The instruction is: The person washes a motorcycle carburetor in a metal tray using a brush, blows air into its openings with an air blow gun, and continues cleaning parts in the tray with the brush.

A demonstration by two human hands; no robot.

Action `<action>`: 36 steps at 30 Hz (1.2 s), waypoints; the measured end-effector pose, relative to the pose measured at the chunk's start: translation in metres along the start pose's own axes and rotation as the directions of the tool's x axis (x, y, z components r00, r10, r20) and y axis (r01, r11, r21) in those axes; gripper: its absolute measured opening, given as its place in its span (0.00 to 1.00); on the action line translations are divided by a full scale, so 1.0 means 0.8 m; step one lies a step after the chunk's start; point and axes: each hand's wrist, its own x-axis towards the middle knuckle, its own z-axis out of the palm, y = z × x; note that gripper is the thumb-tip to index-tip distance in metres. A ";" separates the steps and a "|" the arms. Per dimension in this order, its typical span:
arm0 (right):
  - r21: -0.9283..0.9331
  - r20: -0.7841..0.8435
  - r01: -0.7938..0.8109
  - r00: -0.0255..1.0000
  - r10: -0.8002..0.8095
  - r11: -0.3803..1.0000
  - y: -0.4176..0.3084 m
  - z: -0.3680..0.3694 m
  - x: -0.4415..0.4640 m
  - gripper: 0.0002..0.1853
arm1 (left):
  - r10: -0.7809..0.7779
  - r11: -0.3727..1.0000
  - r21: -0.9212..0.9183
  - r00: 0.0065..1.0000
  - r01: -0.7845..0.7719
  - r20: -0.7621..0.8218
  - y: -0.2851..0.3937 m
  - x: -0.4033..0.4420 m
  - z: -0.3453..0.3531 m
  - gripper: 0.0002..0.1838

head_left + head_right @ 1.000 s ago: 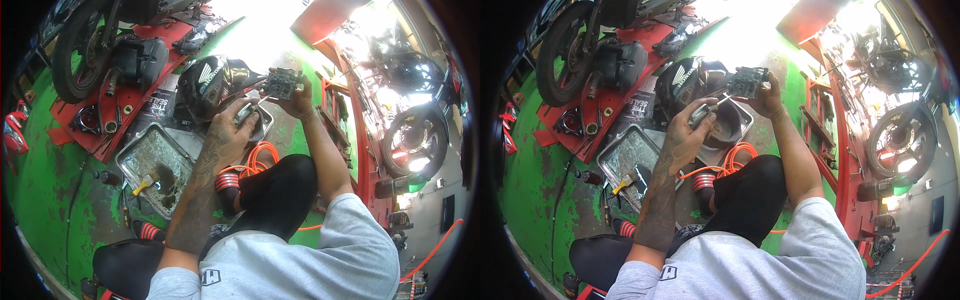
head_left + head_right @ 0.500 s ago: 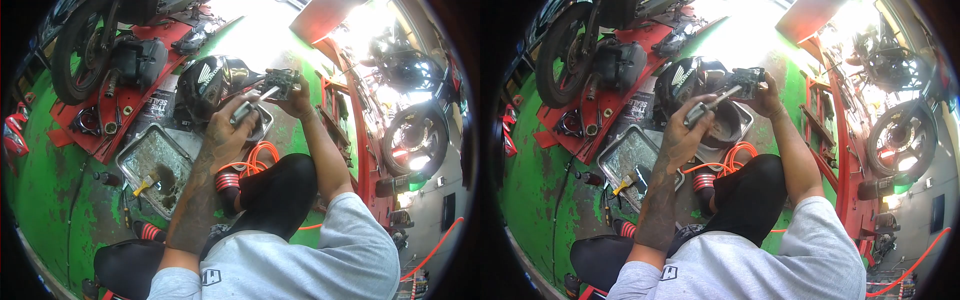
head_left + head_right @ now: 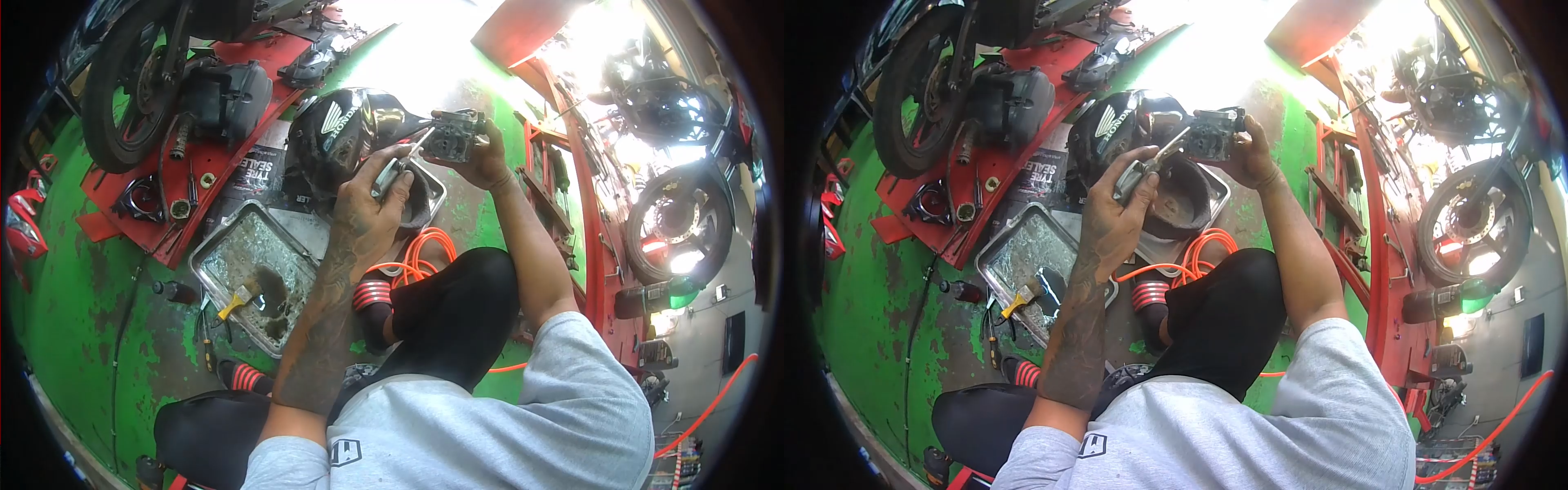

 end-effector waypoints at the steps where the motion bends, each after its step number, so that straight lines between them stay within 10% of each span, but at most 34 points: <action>1: 0.002 0.001 -0.002 1.000 0.002 1.000 0.000 -0.001 -0.001 0.53 | 0.024 0.999 0.036 1.000 -0.024 -0.020 -0.003 0.001 0.000 0.16; 6: -0.051 -0.041 -0.021 0.999 0.019 0.998 0.002 -0.010 -0.002 0.52 | -0.002 0.996 -0.088 0.998 -0.004 -0.070 -0.021 0.006 0.003 0.16; 8: -0.074 -0.104 -0.020 0.995 0.012 0.997 0.000 0.001 0.002 0.50 | -0.054 0.993 -0.091 0.979 0.073 0.198 -0.013 0.004 -0.018 0.16; 12: 0.019 -0.079 -0.064 0.995 0.066 0.998 0.000 -0.005 0.002 0.46 | 0.105 0.975 -0.195 0.994 -0.108 -0.025 -0.066 0.013 -0.014 0.16; 16: -0.037 -0.137 0.002 0.991 -0.007 0.999 -0.005 -0.005 0.018 0.39 | -0.018 0.855 -0.512 0.993 0.076 0.117 -0.139 0.005 -0.034 0.17; 19: -0.661 -0.113 0.072 0.974 -0.194 0.747 -0.011 0.029 0.041 0.42 | -0.309 0.829 -0.454 0.944 0.327 0.117 -0.202 -0.019 -0.033 0.17; 23: -0.587 0.143 0.109 0.989 -0.030 0.802 0.012 0.122 0.098 0.47 | -0.313 0.783 -0.513 0.936 0.351 0.163 -0.289 -0.043 0.006 0.16; 24: -0.732 0.300 0.290 0.950 -0.089 0.617 0.031 0.108 0.131 0.50 | -0.390 0.781 -0.454 0.903 0.428 0.179 -0.273 -0.048 0.006 0.15; 27: -0.822 0.157 0.028 0.971 0.180 0.569 0.069 0.191 0.182 0.54 | -0.400 0.815 -0.356 0.888 0.457 0.226 -0.286 -0.053 0.017 0.14; 36: -0.912 0.391 0.408 0.897 0.206 -0.047 0.218 0.294 0.381 0.57 | -0.504 0.746 -0.345 0.822 0.570 0.267 -0.253 -0.049 -0.012 0.13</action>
